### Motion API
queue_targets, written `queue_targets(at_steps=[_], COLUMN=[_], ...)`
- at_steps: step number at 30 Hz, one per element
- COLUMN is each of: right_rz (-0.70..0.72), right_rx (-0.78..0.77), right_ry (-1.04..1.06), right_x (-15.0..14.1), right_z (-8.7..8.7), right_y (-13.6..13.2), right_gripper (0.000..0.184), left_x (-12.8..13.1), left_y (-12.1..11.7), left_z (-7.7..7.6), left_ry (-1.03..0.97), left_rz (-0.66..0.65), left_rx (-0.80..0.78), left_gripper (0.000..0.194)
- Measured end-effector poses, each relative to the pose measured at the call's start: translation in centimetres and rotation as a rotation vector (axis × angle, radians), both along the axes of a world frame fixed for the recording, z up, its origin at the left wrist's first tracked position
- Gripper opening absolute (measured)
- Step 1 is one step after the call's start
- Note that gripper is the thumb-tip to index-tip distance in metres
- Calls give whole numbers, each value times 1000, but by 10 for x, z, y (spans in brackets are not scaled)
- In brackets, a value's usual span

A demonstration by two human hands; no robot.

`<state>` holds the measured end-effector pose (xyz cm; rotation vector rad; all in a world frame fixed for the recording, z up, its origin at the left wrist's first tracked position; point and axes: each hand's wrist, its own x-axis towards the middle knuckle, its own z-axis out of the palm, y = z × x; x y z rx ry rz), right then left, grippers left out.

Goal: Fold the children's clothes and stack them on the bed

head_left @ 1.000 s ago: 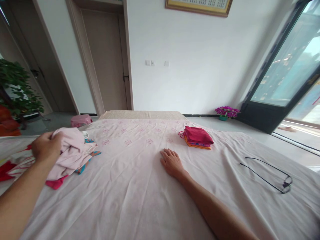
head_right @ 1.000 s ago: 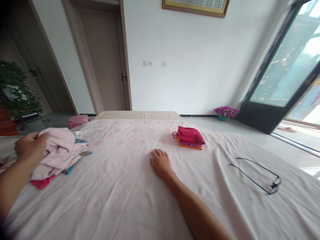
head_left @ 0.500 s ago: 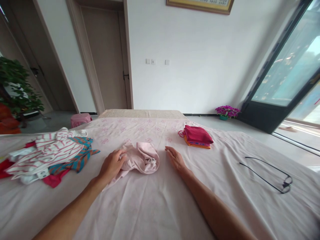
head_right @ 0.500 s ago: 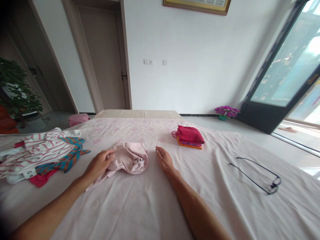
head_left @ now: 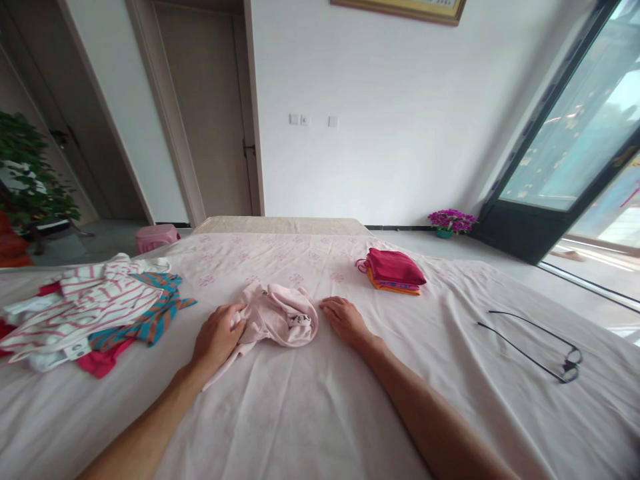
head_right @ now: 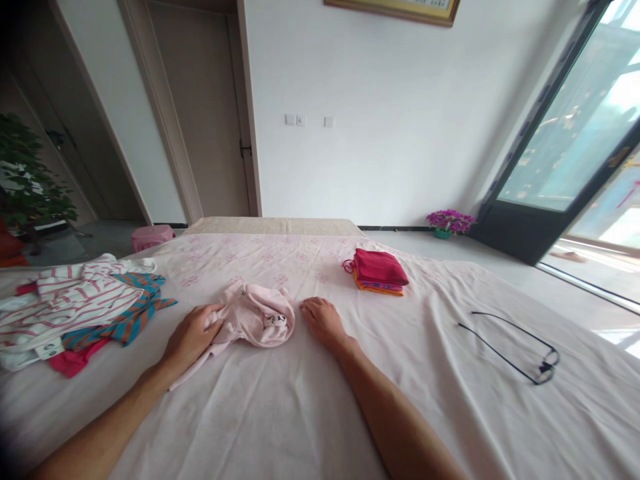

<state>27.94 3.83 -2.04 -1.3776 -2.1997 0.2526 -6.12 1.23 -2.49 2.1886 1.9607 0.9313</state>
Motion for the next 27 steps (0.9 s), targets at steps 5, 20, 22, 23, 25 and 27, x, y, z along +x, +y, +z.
queue_targets(at_steps=[5, 20, 22, 23, 25, 27], right_rz=[-4, -18, -13, -9, -5, -8], right_rx=[1, -18, -15, -11, -4, -2], right_ry=[-14, -51, -53, -54, -54, -56], right_x=[0, 0, 0, 0, 0, 0], right_z=[-2, -1, 0, 0, 0, 0], right_y=[-1, -3, -4, -4, -5, -5], right_gripper=[29, 31, 32, 32, 32, 32], left_x=[0, -4, -4, -4, -4, -4], left_y=[-5, -6, -6, -6, -6, -7], left_z=[2, 1, 1, 0, 0, 0], left_ry=[-33, -186, -172, -162, -145, -131], left_rz=[50, 8, 5, 6, 15, 23], left_rx=[57, 70, 75, 80, 93, 107], left_gripper=[33, 38, 39, 39, 38, 37])
